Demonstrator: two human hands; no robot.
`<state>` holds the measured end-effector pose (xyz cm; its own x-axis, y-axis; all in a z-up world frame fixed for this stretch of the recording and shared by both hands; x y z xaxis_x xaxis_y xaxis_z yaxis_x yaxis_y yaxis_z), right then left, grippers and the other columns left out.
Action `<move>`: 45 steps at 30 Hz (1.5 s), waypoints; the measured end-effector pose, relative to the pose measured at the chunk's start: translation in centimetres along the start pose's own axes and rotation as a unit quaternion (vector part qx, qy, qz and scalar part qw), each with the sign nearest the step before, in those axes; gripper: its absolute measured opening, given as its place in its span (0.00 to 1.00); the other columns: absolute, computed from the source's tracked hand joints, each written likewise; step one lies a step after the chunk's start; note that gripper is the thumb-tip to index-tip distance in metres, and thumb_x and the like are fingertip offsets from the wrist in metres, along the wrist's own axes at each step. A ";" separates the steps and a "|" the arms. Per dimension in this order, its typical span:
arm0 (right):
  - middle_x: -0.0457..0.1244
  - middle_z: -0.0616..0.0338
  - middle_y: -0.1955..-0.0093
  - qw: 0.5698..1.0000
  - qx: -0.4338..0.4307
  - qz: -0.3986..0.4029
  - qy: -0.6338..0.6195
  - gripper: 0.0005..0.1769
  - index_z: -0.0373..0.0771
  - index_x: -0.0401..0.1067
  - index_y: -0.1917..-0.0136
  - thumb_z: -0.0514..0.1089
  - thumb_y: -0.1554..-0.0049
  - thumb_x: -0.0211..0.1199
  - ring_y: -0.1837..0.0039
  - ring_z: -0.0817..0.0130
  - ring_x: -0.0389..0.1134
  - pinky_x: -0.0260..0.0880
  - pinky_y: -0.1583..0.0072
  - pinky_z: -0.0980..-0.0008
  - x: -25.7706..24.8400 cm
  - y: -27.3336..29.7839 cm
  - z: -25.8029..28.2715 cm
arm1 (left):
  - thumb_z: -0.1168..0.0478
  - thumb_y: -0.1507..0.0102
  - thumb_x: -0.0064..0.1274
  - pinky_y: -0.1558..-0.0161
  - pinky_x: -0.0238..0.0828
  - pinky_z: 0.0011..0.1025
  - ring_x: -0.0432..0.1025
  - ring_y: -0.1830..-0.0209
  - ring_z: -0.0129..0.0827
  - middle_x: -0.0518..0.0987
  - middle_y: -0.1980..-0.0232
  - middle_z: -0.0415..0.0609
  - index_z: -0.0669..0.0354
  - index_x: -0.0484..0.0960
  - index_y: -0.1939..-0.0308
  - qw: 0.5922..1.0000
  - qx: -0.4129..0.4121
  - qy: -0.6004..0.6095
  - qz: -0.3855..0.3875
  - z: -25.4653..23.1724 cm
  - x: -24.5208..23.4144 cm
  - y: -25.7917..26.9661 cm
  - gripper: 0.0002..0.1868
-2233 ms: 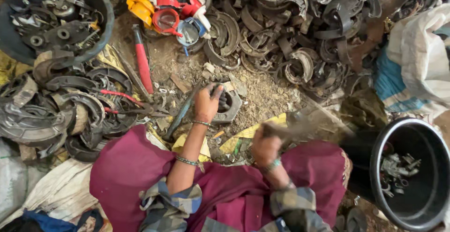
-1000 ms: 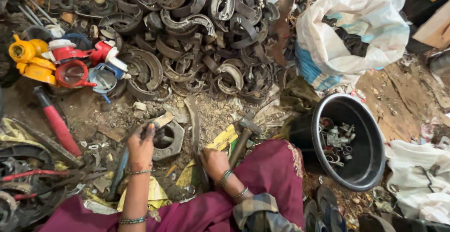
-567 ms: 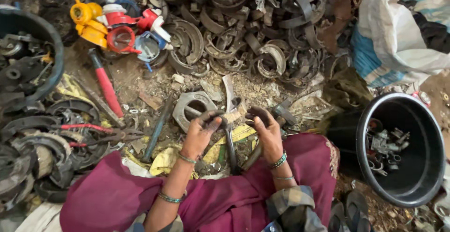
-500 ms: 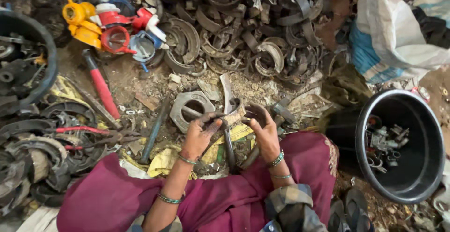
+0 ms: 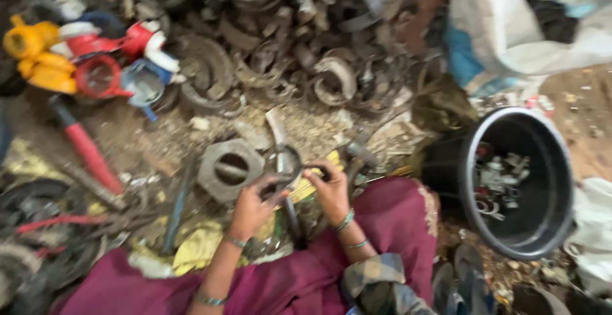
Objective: The person sits on the ground and uses a hammer and chisel to shape a metal part placed on a metal block. They repeatedly strike the chisel to adjust the part, occasionally repositioning it and switching between tools.
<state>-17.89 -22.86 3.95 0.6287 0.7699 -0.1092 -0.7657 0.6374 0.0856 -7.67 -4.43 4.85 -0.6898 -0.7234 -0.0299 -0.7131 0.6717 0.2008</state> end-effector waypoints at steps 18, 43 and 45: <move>0.70 0.61 0.53 0.993 -0.015 -0.096 -0.066 0.06 0.32 0.76 0.49 0.34 0.40 0.67 0.51 0.74 0.71 0.75 0.45 0.72 0.8 0.4 0.8 | 0.57 0.38 0.63 0.58 0.74 0.26 0.75 0.64 0.23 0.89 0.61 0.52 0.65 0.87 0.52 0.994 -0.044 -0.014 -0.102 0.6 -0.4 0.5 0.16; 0.69 0.52 0.38 0.984 -0.065 0.044 0.159 0.28 0.34 0.70 0.32 0.46 0.42 0.70 0.36 0.65 0.69 0.69 0.32 0.65 3.5 1.6 0.9 | 0.54 0.34 0.61 0.59 0.71 0.25 0.70 0.64 0.20 0.85 0.64 0.44 0.63 0.87 0.51 0.997 -0.011 0.015 -0.078 1.8 -0.8 -0.1 0.16; 0.69 0.54 0.40 0.986 -0.058 0.038 0.149 0.27 0.34 0.70 0.33 0.47 0.42 0.70 0.38 0.67 0.71 0.70 0.34 0.67 3.5 1.3 1.1 | 0.54 0.36 0.61 0.59 0.72 0.26 0.71 0.65 0.20 0.85 0.64 0.43 0.62 0.87 0.50 0.997 0.002 0.034 -0.072 0.4 -1.0 0.1 0.17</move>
<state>-16.53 -19.37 4.80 0.5145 0.7610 -0.3953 -0.8303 0.5572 -0.0081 -7.07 -3.55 4.46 -0.5697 -0.8218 0.0085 -0.8050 0.5601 0.1958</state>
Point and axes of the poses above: each hand's wrist, its own y-axis away from the middle knuckle, its own x-axis out of the palm, z = x × y, the point moved 1 cm from there along -y, towards the middle knuckle
